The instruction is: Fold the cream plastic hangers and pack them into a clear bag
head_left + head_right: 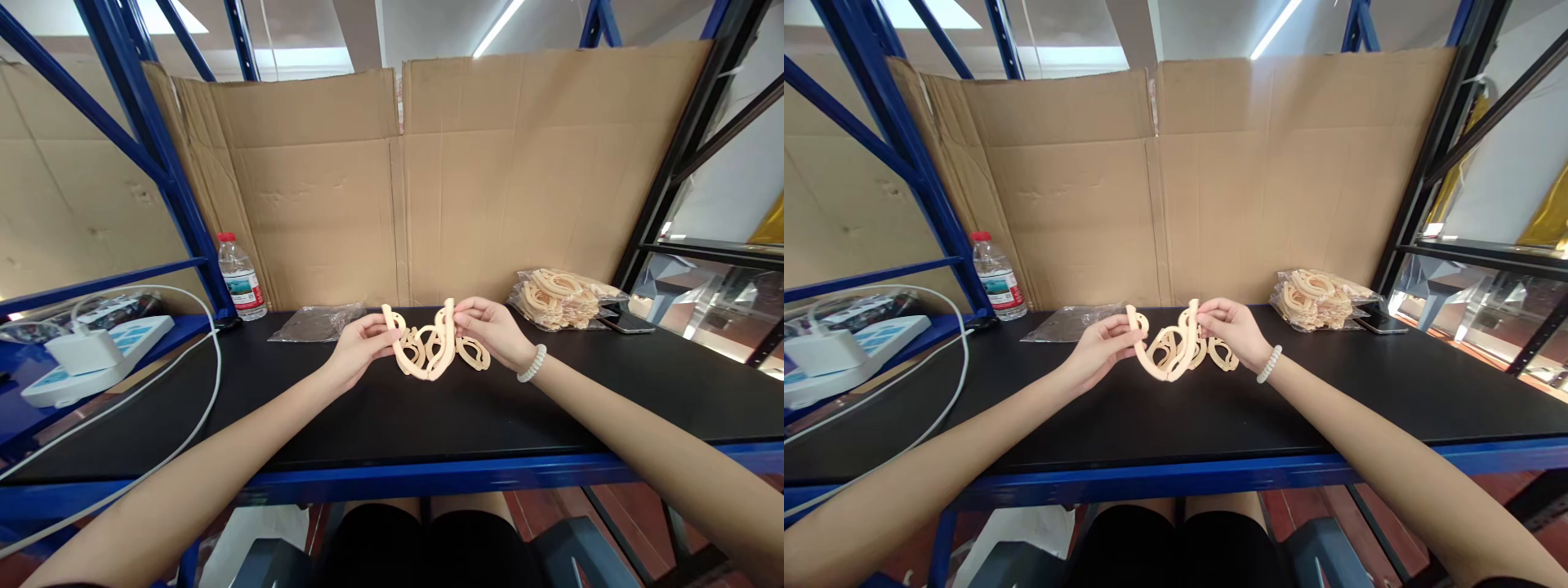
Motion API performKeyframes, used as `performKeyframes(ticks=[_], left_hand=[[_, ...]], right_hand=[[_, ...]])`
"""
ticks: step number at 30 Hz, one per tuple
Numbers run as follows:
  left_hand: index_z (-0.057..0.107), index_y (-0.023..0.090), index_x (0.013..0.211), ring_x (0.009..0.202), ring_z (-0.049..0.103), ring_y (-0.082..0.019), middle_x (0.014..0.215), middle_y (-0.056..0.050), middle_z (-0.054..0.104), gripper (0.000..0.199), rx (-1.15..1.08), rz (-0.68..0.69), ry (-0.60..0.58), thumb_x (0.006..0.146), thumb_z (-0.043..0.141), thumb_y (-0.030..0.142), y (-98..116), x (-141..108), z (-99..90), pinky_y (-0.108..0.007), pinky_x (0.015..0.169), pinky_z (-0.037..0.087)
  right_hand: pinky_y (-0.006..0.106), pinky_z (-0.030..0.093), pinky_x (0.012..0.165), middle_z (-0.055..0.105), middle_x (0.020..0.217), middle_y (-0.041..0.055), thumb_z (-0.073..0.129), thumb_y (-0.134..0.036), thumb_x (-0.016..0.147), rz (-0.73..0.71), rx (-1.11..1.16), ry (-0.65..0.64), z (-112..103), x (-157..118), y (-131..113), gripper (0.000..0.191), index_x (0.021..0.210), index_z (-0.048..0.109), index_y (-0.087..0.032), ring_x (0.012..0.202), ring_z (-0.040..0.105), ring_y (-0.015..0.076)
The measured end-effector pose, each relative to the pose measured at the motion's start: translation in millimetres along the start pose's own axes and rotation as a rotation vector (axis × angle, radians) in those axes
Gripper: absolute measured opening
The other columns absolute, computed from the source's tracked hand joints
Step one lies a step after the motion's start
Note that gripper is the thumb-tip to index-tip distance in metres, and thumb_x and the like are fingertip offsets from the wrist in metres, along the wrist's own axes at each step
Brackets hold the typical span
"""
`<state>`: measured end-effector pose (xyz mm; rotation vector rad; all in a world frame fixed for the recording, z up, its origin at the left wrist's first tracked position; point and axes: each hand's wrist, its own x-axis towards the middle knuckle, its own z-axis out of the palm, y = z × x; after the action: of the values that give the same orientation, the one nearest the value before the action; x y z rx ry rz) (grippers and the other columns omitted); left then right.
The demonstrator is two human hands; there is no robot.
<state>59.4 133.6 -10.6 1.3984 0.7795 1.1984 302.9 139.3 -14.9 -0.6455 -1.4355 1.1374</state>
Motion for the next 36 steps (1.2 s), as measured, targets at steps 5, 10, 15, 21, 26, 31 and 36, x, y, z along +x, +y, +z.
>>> performKeyframes(ticks=[5, 10, 15, 21, 26, 31, 36], left_hand=[[0.064, 0.015, 0.093, 0.085, 0.067, -0.016, 0.091, -0.005, 0.069, 0.032, 0.043, -0.009, -0.048, 0.069, 0.081, 0.029, -4.9, -1.5, 1.0, -0.029, 0.076, 0.056], [0.064, 0.014, 0.093, 0.086, 0.067, -0.016, 0.094, -0.005, 0.069, 0.032, 0.063, -0.001, -0.054, 0.070, 0.080, 0.030, -5.1, -0.6, -0.7, -0.028, 0.075, 0.056], [0.063, 0.013, 0.093, 0.083, 0.067, -0.016, 0.090, -0.006, 0.070, 0.033, 0.108, -0.013, -0.038, 0.070, 0.080, 0.030, -1.9, -2.5, 2.2, -0.028, 0.072, 0.057], [0.063, 0.013, 0.091, 0.081, 0.067, -0.017, 0.088, -0.006, 0.070, 0.035, 0.130, 0.002, -0.009, 0.067, 0.081, 0.030, -1.6, -3.5, 3.5, -0.029, 0.071, 0.057], [0.063, 0.012, 0.091, 0.080, 0.067, -0.017, 0.088, -0.007, 0.070, 0.035, 0.134, 0.001, -0.003, 0.067, 0.081, 0.031, -2.4, -3.0, 3.6, -0.029, 0.071, 0.057], [0.063, 0.014, 0.090, 0.080, 0.066, -0.016, 0.087, -0.005, 0.068, 0.033, 0.156, 0.028, -0.004, 0.067, 0.081, 0.030, -2.5, -3.3, 4.0, -0.027, 0.068, 0.057], [0.063, 0.015, 0.090, 0.083, 0.065, -0.016, 0.090, -0.004, 0.066, 0.030, 0.182, 0.096, -0.030, 0.070, 0.078, 0.032, -0.9, -5.9, 5.8, -0.027, 0.069, 0.056]], right_hand=[[0.037, 0.054, 0.088, 0.070, 0.106, 0.0075, 0.070, -0.031, 0.079, 0.042, -0.073, -0.322, 11.2, -6.9, -1.7, 0.049, 0.124, 0.055, -0.020, 0.092, 0.068, 0.0179], [0.036, 0.056, 0.086, 0.070, 0.109, 0.0075, 0.068, -0.029, 0.081, 0.000, -0.117, -0.340, 10.8, -7.8, -4.3, 0.047, 0.125, 0.052, -0.021, 0.095, 0.068, 0.0189], [0.036, 0.059, 0.076, 0.070, 0.107, 0.0078, 0.069, -0.029, 0.079, -0.017, -0.138, -0.359, 11.2, -8.2, -3.6, 0.049, 0.124, 0.051, -0.021, 0.090, 0.069, 0.0200], [0.033, 0.057, 0.072, 0.068, 0.104, 0.0076, 0.070, -0.029, 0.078, -0.078, -0.202, -0.347, 13.8, -8.8, 0.3, 0.048, 0.121, 0.050, -0.021, 0.085, 0.067, 0.0169], [0.033, 0.056, 0.076, 0.064, 0.103, 0.0069, 0.066, -0.028, 0.081, -0.147, -0.306, -0.384, 14.3, -9.5, 2.0, 0.030, 0.109, 0.060, -0.019, 0.086, 0.064, 0.0154], [0.032, 0.056, 0.077, 0.054, 0.118, 0.0078, 0.056, -0.029, 0.088, -0.147, -0.410, -0.467, 16.1, -12.0, 1.5, 0.028, 0.114, 0.066, -0.022, 0.089, 0.062, 0.0142], [0.035, 0.056, 0.084, 0.051, 0.123, 0.0071, 0.054, -0.031, 0.090, -0.135, -0.464, -0.480, 16.3, -12.6, -1.5, 0.035, 0.123, 0.061, -0.026, 0.096, 0.061, 0.0157]])
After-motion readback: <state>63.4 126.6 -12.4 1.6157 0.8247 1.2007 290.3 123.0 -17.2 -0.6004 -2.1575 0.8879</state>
